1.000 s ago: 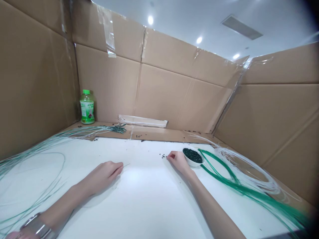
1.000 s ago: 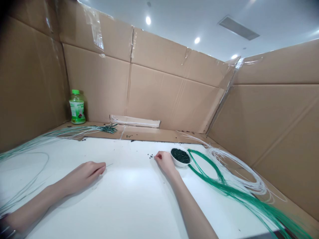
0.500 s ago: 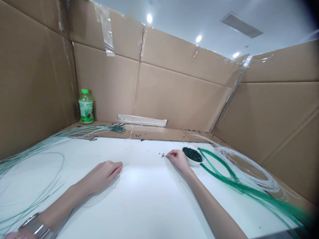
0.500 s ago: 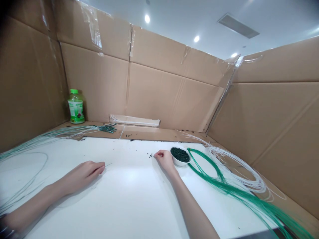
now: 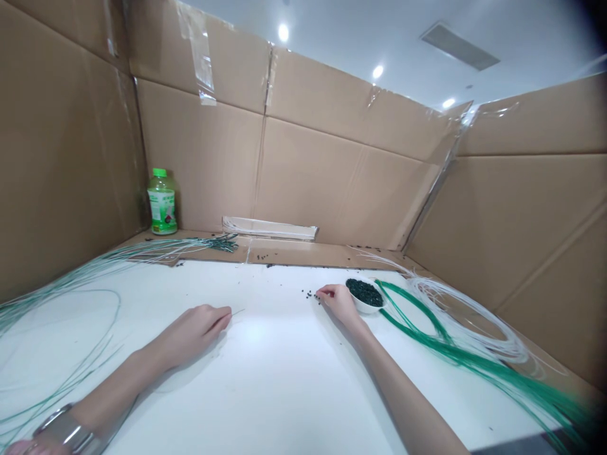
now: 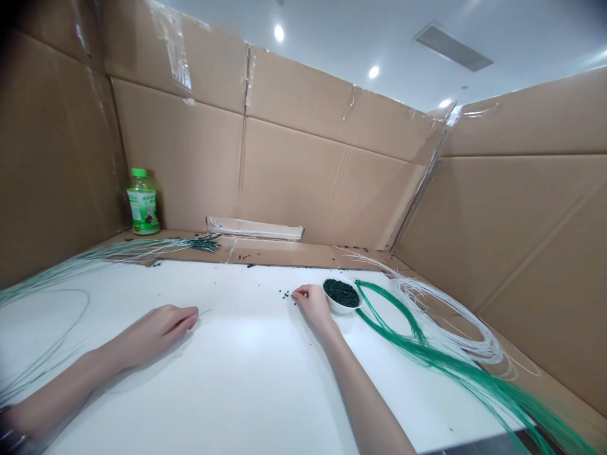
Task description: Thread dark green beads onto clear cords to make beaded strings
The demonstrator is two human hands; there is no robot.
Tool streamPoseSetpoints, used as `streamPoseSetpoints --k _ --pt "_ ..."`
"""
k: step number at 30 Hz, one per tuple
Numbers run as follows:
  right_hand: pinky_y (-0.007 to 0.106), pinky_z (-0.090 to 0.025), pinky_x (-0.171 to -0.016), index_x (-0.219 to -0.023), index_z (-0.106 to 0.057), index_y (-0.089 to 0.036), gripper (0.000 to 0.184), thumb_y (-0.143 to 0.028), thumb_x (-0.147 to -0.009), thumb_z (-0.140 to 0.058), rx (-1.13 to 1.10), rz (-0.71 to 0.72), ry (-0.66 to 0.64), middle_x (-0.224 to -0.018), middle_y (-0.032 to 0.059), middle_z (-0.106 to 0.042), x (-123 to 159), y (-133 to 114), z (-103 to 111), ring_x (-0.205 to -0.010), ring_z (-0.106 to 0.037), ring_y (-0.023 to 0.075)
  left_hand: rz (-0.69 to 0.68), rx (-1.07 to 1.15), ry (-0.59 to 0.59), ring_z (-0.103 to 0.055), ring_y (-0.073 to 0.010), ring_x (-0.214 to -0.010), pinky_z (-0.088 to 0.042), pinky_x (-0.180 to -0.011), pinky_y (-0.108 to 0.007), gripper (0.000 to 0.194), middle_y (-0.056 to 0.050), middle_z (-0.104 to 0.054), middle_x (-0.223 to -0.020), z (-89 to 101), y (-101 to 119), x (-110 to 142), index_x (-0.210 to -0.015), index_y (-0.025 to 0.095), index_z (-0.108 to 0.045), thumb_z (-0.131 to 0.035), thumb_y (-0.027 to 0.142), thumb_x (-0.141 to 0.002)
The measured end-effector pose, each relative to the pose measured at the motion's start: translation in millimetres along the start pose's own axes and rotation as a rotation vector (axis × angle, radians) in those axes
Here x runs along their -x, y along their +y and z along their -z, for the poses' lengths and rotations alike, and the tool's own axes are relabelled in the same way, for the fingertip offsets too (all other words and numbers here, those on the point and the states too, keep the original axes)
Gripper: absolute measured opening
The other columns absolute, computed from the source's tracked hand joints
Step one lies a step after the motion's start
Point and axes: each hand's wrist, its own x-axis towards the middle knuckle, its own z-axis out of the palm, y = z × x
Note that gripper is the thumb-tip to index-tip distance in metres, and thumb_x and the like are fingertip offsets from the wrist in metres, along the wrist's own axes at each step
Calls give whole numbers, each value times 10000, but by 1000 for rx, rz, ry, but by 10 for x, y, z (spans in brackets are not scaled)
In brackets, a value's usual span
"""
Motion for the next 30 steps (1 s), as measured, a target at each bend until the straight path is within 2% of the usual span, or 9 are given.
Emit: streamPoseSetpoints --k 4,8,11,14,17,20,25,30 --pt "299 -482 -744 -848 -657 -143 217 -335 -866 -557 4 44 25 -819 19 -679 1 -83 44 -723 -615 122 5 -3 5 -419 -146 -554 -271 -557 -257 321 -1 -437 -585 -7 -21 3 -635 190 -339 -248 334 -906" --pt "266 -455 -786 -960 -689 -175 223 -283 -860 -521 82 28 150 -935 41 -702 -21 -89 340 -788 -620 146 11 -6 -4 -418 -148 -561 -269 -570 -261 334 3 -429 -589 -12 -24 -4 -639 192 -332 -232 348 -917" --pt "308 -437 -828 -995 -687 -155 275 -276 -876 -470 194 -85 230 -993 91 -688 -16 70 645 -870 -616 190 11 -2 -16 -428 -149 -570 -275 -578 -262 337 5 -430 -598 -10 -15 -13 -644 192 -330 -228 358 -920" --pt "336 -468 -777 -879 -677 -136 159 -250 -827 -579 303 -244 150 -870 77 -681 19 286 821 -816 -620 180 3 3 -28 -430 -149 -572 -276 -578 -263 340 5 -432 -601 -17 -34 -14 -648 192 -330 -228 365 -922" --pt "321 -497 -744 -847 -635 -138 174 -309 -840 -601 365 -329 17 -837 27 -651 46 410 832 -778 -612 137 -7 8 -29 -437 -150 -577 -281 -583 -264 340 5 -445 -608 -32 -75 -9 -656 194 -341 -229 368 -925" --pt "321 -503 -759 -890 -622 -138 195 -324 -869 -567 404 -343 -40 -892 33 -639 40 417 789 -814 -608 136 -6 9 -24 -442 -151 -581 -287 -587 -263 339 3 -454 -615 -40 -103 -9 -658 194 -343 -227 367 -926" --pt "331 -501 -773 -915 -619 -142 191 -319 -868 -568 448 -338 -61 -922 40 -632 2 378 759 -850 -604 148 -12 6 -13 -440 -153 -578 -282 -581 -262 336 2 -444 -609 -39 -105 -22 -654 194 -335 -228 362 -925" --pt "335 -498 -776 -913 -618 -134 199 -321 -868 -567 449 -311 -19 -917 41 -630 -24 416 726 -847 -604 150 -3 3 -22 -413 -149 -564 -275 -575 -260 330 9 -419 -594 -38 -116 -31 -652 194 -324 -230 355 -925"
